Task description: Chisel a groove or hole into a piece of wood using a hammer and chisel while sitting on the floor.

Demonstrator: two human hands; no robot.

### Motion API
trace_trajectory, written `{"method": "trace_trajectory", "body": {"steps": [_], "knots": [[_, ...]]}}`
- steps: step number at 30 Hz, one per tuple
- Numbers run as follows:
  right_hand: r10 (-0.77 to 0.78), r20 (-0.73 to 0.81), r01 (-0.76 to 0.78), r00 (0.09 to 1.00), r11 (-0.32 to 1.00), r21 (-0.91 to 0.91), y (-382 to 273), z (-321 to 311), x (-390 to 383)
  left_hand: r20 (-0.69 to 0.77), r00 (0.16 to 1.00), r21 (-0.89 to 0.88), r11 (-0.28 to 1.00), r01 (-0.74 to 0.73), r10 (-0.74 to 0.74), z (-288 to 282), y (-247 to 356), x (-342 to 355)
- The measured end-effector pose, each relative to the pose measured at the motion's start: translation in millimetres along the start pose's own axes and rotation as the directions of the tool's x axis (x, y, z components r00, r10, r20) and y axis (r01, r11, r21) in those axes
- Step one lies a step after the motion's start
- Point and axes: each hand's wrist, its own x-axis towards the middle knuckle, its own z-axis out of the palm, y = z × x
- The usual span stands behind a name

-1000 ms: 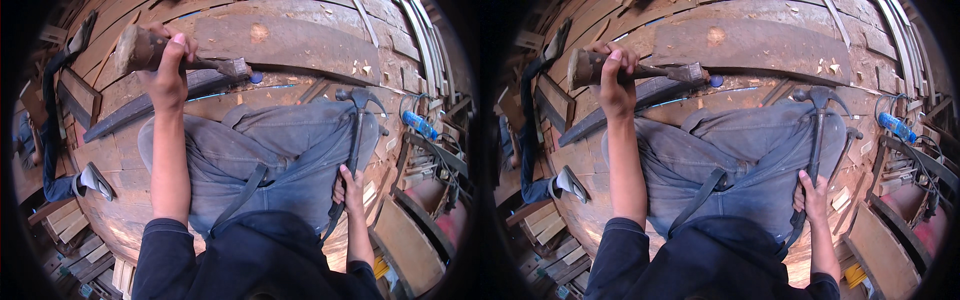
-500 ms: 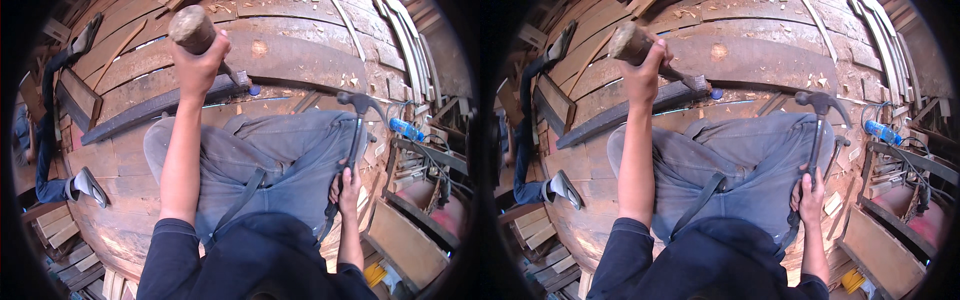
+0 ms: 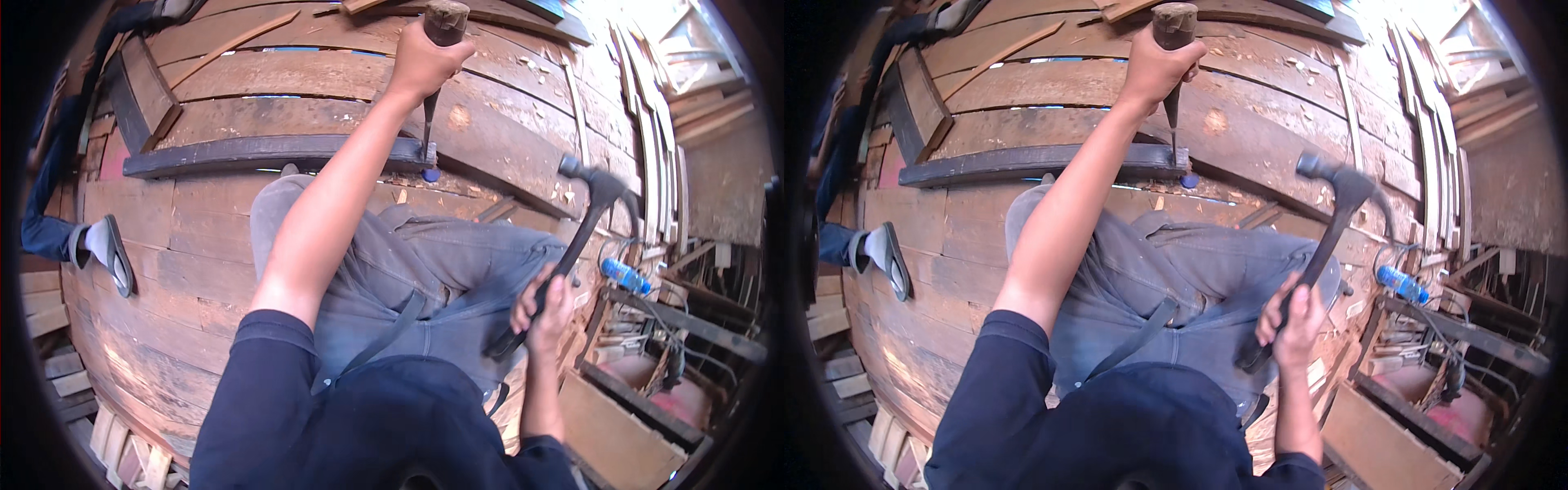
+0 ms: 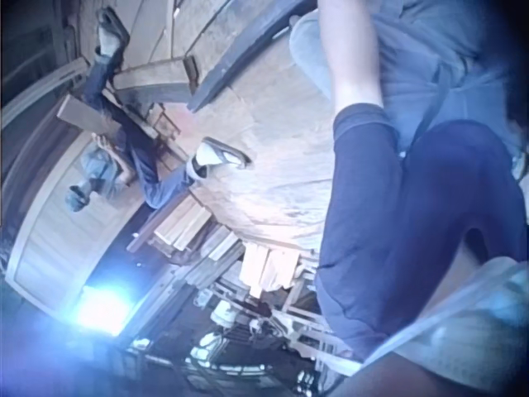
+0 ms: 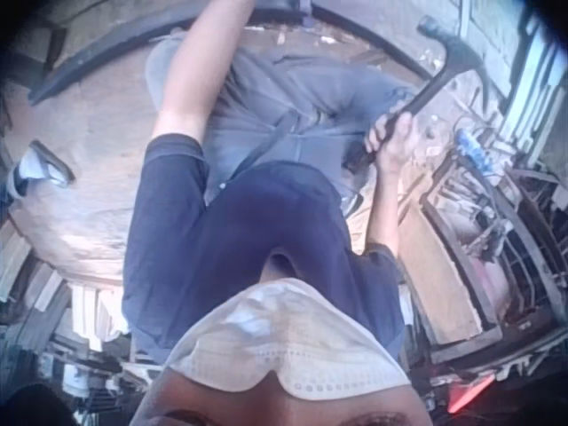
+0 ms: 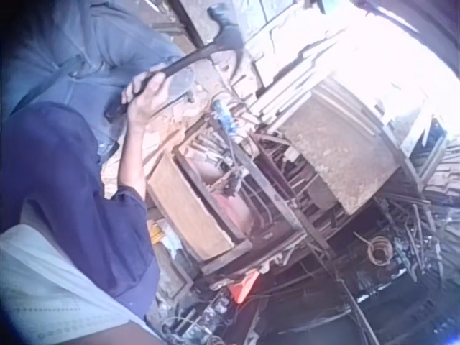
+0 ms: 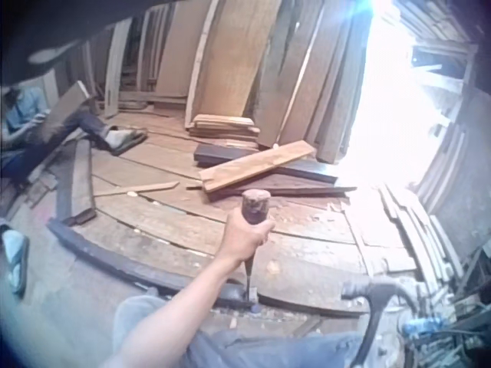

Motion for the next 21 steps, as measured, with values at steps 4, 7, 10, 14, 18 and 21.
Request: {"method": "trace_trajectory", "body": {"steps": [4, 7, 10, 14, 18, 21], "knots": [[0.017, 0.012, -0.016, 1.000, 0.997, -0.075, 39.2, 0.0, -20.1, -0.031, 0.996, -0.229, 0.971, 0.073, -0.082, -9.3, 2.9, 10.8], [0.077, 0.038, -0.074, 0.996, 0.996, -0.056, 45.7, 5.1, -17.8, -0.030, 0.996, -0.187, 0.979, 0.076, -0.083, -14.6, 3.3, 24.1], [0.114, 0.033, -0.113, 0.993, 0.993, -0.045, 51.7, 4.2, -3.7, -0.063, 0.987, -0.155, 0.979, 0.134, -0.145, -18.5, -2.4, 27.8], [0.161, -0.015, -0.160, 0.987, 0.987, 0.031, 55.0, -1.6, 2.6, -0.036, 0.989, -0.215, 0.968, 0.132, -0.143, -21.5, -6.6, 30.9], [0.209, -0.048, -0.202, 0.977, 0.971, 0.129, 59.1, -6.0, 6.7, -0.105, 0.970, -0.286, 0.941, 0.182, -0.219, -23.5, -6.0, 31.1], [0.228, -0.037, -0.218, 0.973, 0.960, 0.178, 61.0, -7.7, 10.3, -0.081, 0.978, -0.216, 0.961, 0.172, -0.193, -22.2, -6.1, 30.5]]}}
